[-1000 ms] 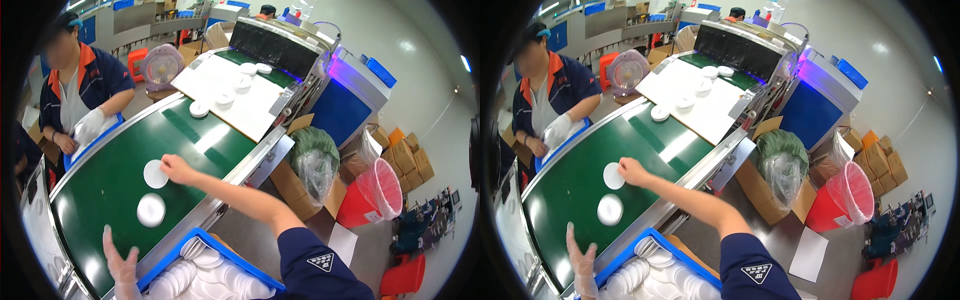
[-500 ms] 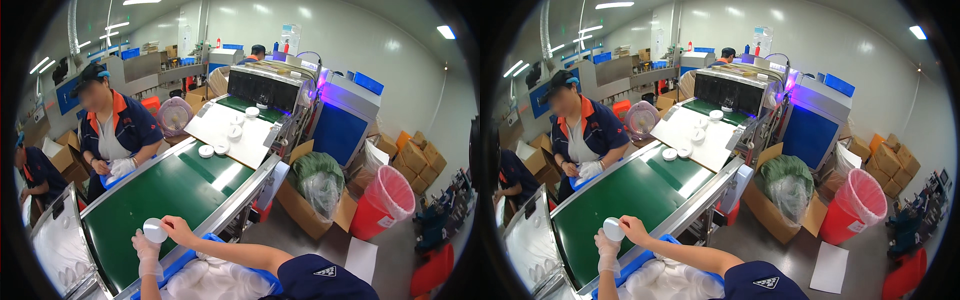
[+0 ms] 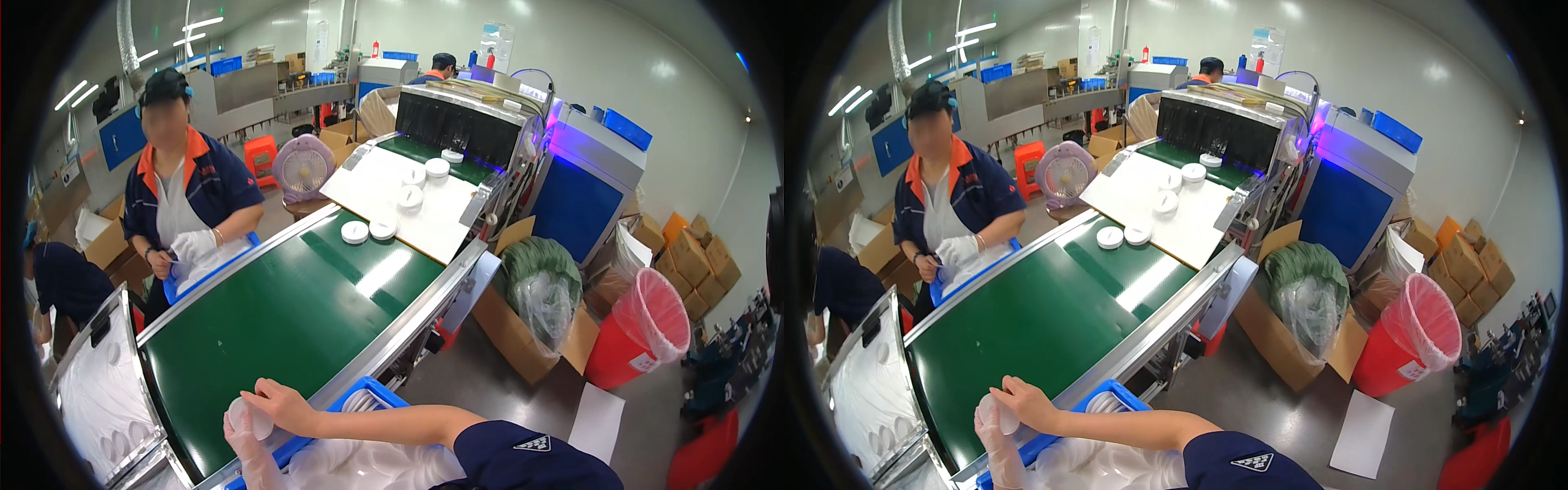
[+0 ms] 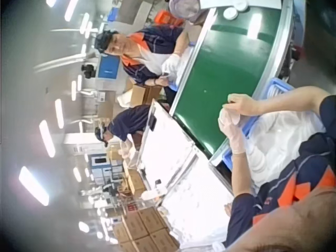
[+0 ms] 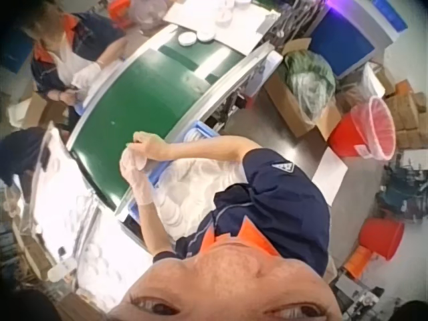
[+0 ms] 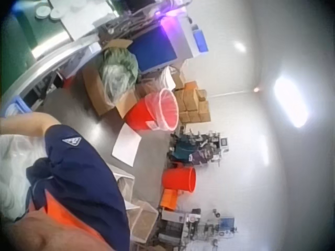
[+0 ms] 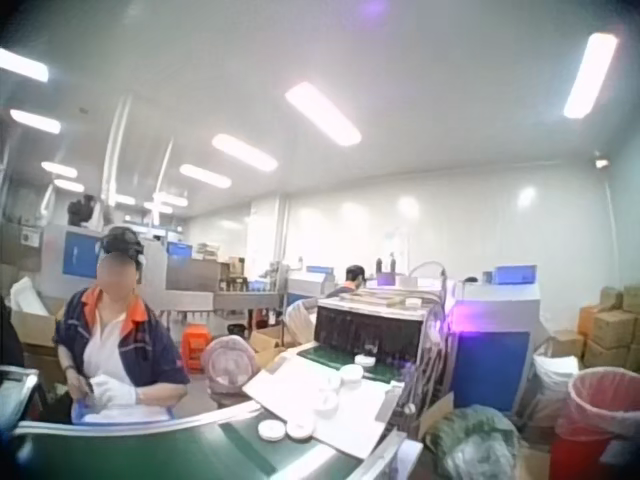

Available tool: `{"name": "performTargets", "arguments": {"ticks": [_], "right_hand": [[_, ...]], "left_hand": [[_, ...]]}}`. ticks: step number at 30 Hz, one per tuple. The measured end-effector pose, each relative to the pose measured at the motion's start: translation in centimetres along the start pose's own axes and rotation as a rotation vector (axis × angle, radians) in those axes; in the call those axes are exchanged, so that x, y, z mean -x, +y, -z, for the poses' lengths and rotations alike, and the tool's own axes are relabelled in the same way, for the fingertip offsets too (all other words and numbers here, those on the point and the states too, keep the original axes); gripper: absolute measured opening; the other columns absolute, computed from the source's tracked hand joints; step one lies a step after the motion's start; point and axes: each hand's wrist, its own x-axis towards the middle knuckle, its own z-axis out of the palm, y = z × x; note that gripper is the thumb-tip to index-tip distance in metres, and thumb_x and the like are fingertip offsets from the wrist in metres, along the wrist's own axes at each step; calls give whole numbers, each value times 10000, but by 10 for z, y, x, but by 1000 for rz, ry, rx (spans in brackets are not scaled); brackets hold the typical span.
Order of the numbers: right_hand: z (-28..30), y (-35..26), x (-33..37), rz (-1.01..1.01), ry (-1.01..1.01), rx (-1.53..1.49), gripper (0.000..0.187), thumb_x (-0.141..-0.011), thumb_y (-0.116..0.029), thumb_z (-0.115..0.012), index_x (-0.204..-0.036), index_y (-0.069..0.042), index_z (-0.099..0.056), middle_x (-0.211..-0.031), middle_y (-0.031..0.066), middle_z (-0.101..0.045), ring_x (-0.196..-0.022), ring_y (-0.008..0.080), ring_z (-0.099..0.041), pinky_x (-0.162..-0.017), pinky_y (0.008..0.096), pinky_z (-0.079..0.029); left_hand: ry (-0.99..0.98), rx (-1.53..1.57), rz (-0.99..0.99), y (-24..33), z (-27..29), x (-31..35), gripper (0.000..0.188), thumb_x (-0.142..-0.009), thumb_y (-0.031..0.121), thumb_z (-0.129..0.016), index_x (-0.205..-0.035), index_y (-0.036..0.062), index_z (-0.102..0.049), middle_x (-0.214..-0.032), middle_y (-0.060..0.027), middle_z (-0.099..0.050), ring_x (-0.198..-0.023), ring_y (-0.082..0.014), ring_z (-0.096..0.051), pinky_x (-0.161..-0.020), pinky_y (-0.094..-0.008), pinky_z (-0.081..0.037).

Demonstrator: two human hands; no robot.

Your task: The person sorts and stacks white plastic lids by hand, moving them from workstations onto a conveyor belt. The person wears protective gloves while handling the lids.

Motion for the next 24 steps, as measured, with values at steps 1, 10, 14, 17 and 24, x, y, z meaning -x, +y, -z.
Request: {"name": "performTargets", "arguments": {"ticks": [1, 10, 14, 17, 24], "right_hand": [[0, 1, 1, -15, -6, 0, 304, -739, -37, -541, -1043, -38, -557, -817, 104, -505, -634, 237, -531, -577, 322, -450], [-6, 7, 5, -375, -239, -526, 282, -739, -25, -522, -1019, 1, -544, -813, 116, -538, -644, 229, -537, -595, 312, -441], [-2, 18, 5, -523, -212, -483, 242, -739, -36, -499, -973, 11, -542, -818, 153, -578, -699, 272, -564, -641, 338, -448], [-2, 22, 7, -569, -113, -500, 232, -743, -46, -484, -961, 8, -544, -862, 167, -588, -753, 316, -571, -678, 357, -448], [-3, 3, 8, -329, 27, -472, 251, -776, -39, -500, -1022, 9, -511, -917, 152, -538, -785, 304, -546, -688, 362, -446]], "left_hand": [[2, -5, 15, 3, 2, -2, 179, -796, 86, -604, -948, 11, -546, -926, -63, -584, -778, -138, -581, -655, -245, -487], [-180, -571, -268, 9, 18, -11, 225, -757, 120, -618, -909, -21, -534, -919, -87, -573, -809, -195, -565, -705, -310, -473], [-105, -1213, -1115, 36, -21, 16, 402, -670, 232, -667, -963, 7, -507, -977, -126, -516, -937, -345, -483, -851, -433, -378], [-466, -1413, -1024, 30, -16, 15, 361, -647, 230, -662, -886, 18, -495, -869, -118, -503, -852, -331, -494, -768, -415, -403], [-550, -1469, -1077, 23, 5, 6, 157, -697, 129, -587, -776, 55, -472, -710, -97, -480, -688, -283, -509, -616, -403, -404]]}}
